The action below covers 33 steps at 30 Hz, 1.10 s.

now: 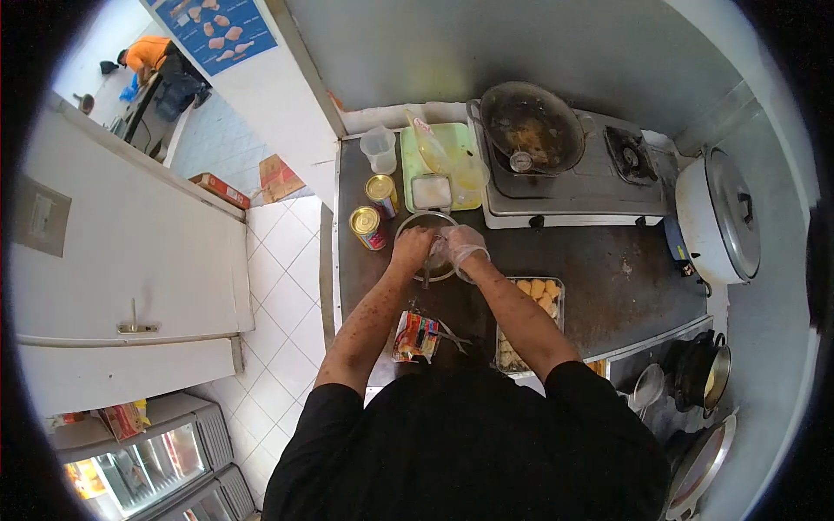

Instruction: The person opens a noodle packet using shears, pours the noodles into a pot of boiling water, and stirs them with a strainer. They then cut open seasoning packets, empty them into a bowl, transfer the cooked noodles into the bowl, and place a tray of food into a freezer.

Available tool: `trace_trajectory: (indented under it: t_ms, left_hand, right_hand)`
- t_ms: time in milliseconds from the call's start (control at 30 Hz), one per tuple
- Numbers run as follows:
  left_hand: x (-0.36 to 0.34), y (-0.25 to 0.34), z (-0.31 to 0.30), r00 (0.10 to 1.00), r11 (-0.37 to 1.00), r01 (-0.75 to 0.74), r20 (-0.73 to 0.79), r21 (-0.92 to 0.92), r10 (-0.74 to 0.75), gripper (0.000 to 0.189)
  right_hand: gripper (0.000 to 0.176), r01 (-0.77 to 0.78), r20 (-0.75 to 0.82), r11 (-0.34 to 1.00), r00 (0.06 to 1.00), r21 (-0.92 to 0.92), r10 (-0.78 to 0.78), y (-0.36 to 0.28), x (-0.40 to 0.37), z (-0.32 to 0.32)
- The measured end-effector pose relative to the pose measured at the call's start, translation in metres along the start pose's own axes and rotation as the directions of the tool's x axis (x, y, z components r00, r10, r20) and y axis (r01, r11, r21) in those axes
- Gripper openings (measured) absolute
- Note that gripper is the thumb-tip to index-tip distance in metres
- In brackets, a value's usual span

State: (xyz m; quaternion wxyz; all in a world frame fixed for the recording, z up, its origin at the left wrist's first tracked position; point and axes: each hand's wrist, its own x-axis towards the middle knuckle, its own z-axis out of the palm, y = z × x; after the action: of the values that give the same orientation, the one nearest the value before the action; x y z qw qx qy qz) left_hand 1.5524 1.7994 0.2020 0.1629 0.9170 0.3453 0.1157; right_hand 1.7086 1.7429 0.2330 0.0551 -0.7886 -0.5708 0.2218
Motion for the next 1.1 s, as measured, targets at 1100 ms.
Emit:
trace_trajectory:
  t_ms: [1100]
  left_hand:
    - [-0.011,-0.003,-0.009,0.999,0.979,0.009,-0.050,-0.204,-0.020,0.018]
  right_hand:
    - [0.023,0.092,-0.033,0.994,0.995,0.059,-0.090,-0.001,-0.014,0.001]
